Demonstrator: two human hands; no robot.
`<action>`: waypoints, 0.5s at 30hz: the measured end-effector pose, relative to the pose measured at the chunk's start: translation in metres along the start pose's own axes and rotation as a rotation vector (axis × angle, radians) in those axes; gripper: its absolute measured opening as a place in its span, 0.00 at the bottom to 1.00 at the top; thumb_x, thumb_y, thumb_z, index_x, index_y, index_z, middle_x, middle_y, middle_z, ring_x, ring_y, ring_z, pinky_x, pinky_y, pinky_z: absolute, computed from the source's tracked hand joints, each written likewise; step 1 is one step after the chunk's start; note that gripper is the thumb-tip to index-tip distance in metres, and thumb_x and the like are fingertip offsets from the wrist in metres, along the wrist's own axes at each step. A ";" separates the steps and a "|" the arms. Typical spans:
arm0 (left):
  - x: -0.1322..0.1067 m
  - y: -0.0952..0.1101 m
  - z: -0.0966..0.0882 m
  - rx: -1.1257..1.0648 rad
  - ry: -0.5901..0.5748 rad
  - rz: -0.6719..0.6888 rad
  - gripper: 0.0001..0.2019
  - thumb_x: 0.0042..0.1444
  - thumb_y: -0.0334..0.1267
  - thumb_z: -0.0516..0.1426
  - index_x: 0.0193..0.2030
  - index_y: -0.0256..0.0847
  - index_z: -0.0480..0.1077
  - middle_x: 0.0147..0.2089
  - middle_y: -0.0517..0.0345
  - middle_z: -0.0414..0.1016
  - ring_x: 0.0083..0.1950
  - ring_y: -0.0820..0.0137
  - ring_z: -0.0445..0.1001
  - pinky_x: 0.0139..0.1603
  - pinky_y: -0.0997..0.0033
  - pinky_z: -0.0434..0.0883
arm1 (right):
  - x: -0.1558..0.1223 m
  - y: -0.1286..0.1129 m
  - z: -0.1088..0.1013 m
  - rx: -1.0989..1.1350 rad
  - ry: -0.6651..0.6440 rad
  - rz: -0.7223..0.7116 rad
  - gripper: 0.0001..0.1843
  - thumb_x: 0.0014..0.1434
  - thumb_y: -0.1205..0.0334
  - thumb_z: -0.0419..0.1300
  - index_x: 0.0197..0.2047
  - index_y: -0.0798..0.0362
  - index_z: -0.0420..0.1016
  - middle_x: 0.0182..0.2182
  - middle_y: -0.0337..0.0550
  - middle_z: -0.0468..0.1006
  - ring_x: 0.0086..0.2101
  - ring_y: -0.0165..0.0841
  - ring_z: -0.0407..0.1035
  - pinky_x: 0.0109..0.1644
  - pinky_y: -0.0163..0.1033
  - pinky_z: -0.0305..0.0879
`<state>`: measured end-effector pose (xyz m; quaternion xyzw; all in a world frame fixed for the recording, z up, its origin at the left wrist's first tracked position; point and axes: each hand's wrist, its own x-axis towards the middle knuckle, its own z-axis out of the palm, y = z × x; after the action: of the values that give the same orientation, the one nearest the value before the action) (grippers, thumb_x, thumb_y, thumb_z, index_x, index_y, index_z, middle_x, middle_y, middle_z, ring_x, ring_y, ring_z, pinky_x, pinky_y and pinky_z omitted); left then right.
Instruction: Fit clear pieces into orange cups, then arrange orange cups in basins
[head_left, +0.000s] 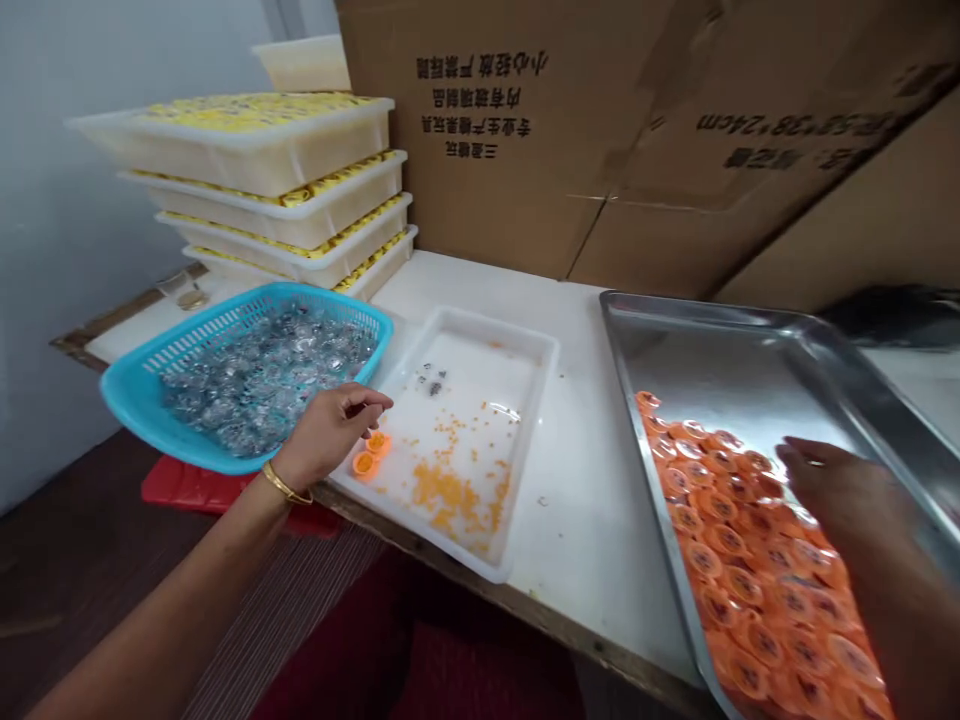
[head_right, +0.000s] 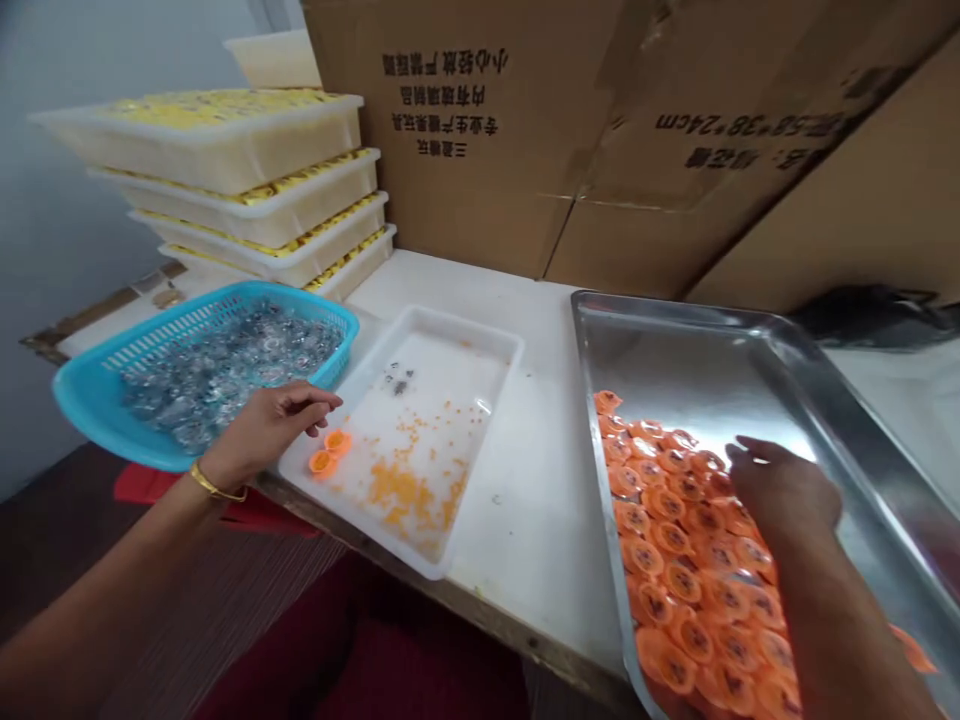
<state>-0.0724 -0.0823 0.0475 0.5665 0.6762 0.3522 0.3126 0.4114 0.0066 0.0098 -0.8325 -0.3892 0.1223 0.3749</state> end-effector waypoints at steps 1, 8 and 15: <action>-0.001 -0.005 -0.004 0.151 -0.056 0.053 0.08 0.51 0.37 0.56 0.33 0.40 0.76 0.33 0.53 0.76 0.28 0.69 0.72 0.31 0.72 0.69 | -0.007 -0.008 -0.001 -0.081 -0.019 -0.023 0.06 0.48 0.70 0.64 0.21 0.57 0.79 0.29 0.63 0.79 0.38 0.43 0.74 0.28 0.48 0.48; -0.015 -0.013 0.021 1.069 -0.270 0.063 0.11 0.57 0.35 0.51 0.40 0.34 0.72 0.40 0.42 0.74 0.40 0.55 0.74 0.37 0.61 0.69 | -0.171 -0.095 0.039 0.106 -0.828 -0.677 0.12 0.57 0.58 0.56 0.43 0.48 0.75 0.39 0.44 0.79 0.37 0.35 0.73 0.40 0.44 0.67; -0.011 -0.014 0.034 1.139 -0.273 0.080 0.15 0.58 0.26 0.44 0.38 0.32 0.72 0.39 0.42 0.73 0.42 0.55 0.75 0.36 0.60 0.70 | -0.275 -0.137 0.128 -0.194 -1.029 -0.927 0.19 0.59 0.69 0.53 0.54 0.56 0.69 0.47 0.51 0.74 0.44 0.39 0.71 0.47 0.42 0.65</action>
<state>-0.0505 -0.0903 0.0169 0.7104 0.6908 -0.1313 0.0297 0.0882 -0.0722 -0.0047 -0.4465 -0.8415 0.2933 0.0805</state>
